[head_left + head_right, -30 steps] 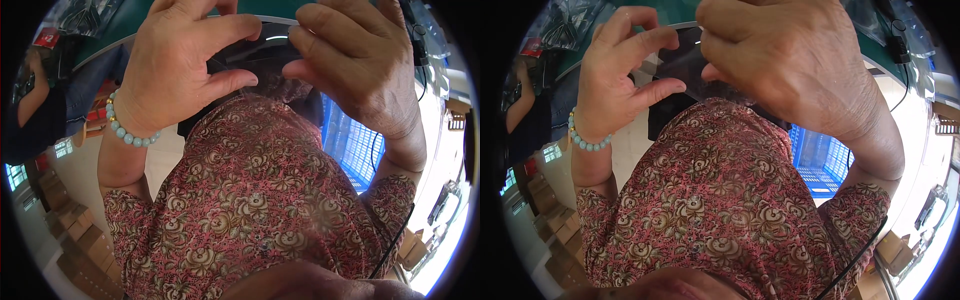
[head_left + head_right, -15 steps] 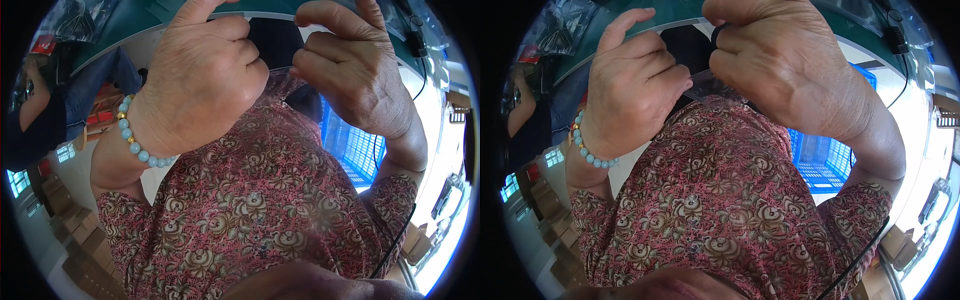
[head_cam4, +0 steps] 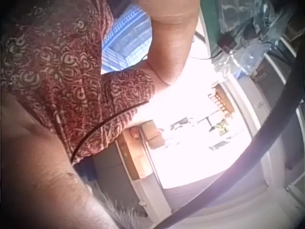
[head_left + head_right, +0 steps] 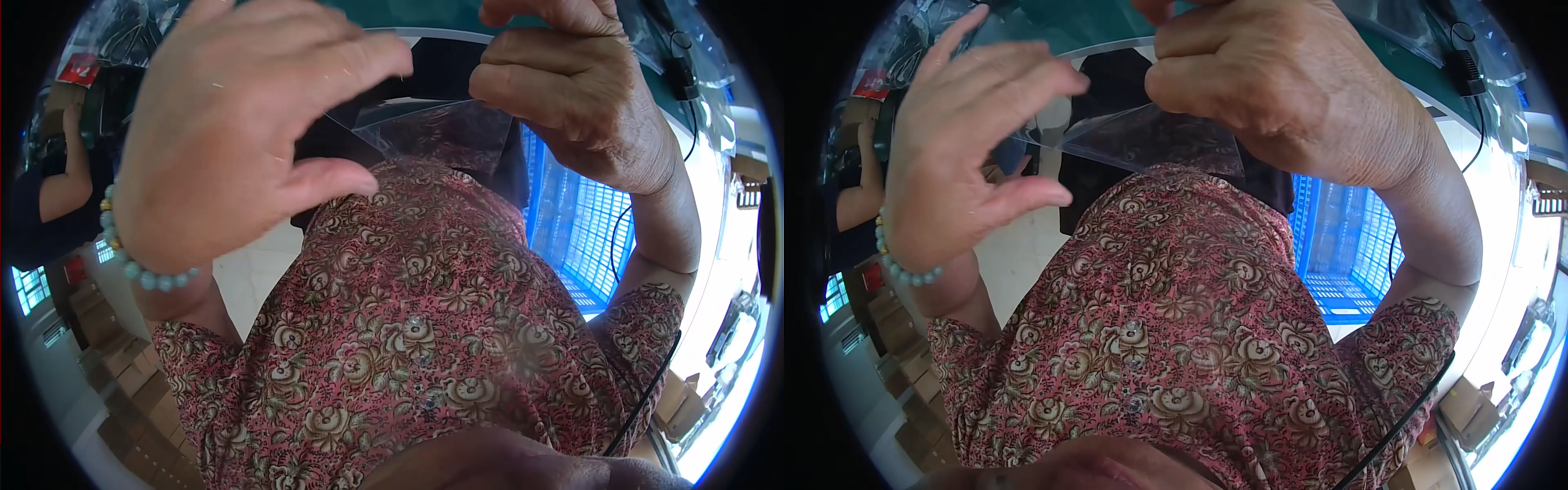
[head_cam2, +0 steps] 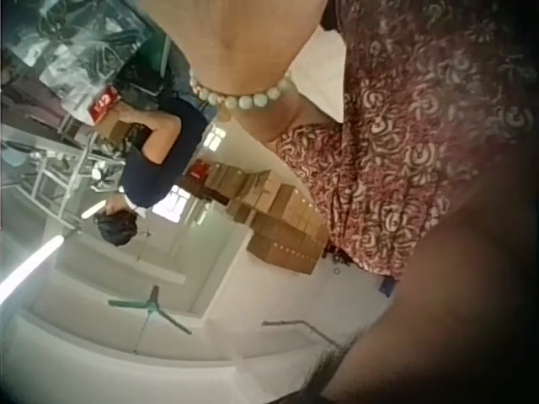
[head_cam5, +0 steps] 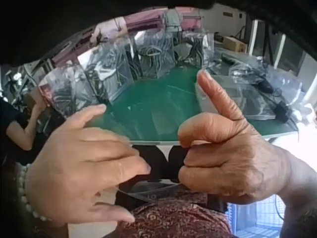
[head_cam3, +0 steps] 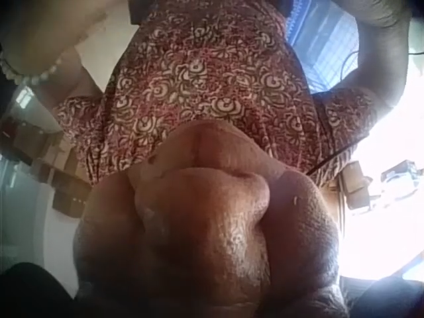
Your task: Folding transparent plastic sheets and placing them into a blue plastic storage basket.
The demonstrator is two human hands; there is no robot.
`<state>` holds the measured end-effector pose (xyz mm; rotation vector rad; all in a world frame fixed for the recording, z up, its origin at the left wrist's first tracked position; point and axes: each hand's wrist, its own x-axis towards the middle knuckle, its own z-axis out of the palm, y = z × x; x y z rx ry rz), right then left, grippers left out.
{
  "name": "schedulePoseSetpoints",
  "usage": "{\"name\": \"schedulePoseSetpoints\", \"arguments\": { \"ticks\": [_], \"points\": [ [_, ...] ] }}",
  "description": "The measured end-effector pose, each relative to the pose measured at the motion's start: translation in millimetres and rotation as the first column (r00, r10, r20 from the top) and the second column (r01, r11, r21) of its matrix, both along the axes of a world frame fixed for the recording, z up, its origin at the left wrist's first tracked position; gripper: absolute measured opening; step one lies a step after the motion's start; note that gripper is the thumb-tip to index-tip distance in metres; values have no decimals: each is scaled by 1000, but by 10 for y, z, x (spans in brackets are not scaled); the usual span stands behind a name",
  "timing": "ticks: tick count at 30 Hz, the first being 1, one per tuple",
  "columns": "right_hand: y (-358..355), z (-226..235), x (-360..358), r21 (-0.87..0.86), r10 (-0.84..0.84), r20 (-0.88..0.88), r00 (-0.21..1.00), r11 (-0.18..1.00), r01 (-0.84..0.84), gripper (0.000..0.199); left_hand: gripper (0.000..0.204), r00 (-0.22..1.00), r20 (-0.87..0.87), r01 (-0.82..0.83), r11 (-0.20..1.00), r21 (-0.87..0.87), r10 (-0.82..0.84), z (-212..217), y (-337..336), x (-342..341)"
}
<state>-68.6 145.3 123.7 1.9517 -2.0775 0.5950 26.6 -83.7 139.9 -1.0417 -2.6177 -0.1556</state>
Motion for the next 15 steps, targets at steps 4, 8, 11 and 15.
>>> {"name": "schedulePoseSetpoints", "arguments": {
  "ticks": [4,8,11,15],
  "points": [
    [27,-16,14,-15,26,31,999,1000,-25,8,27,981,176,-86,996,9,83,243,-647,145],
    [144,35,-112,153,-67,-65,996,985,76,7,15,928,343,-104,986,-133,144,144,-938,33],
    [90,-139,-272,96,-180,-27,983,979,182,32,4,934,353,-58,998,21,46,98,-812,91],
    [85,145,35,130,-180,32,983,976,174,44,7,875,483,-167,956,242,30,17,-530,118]
  ]
}}
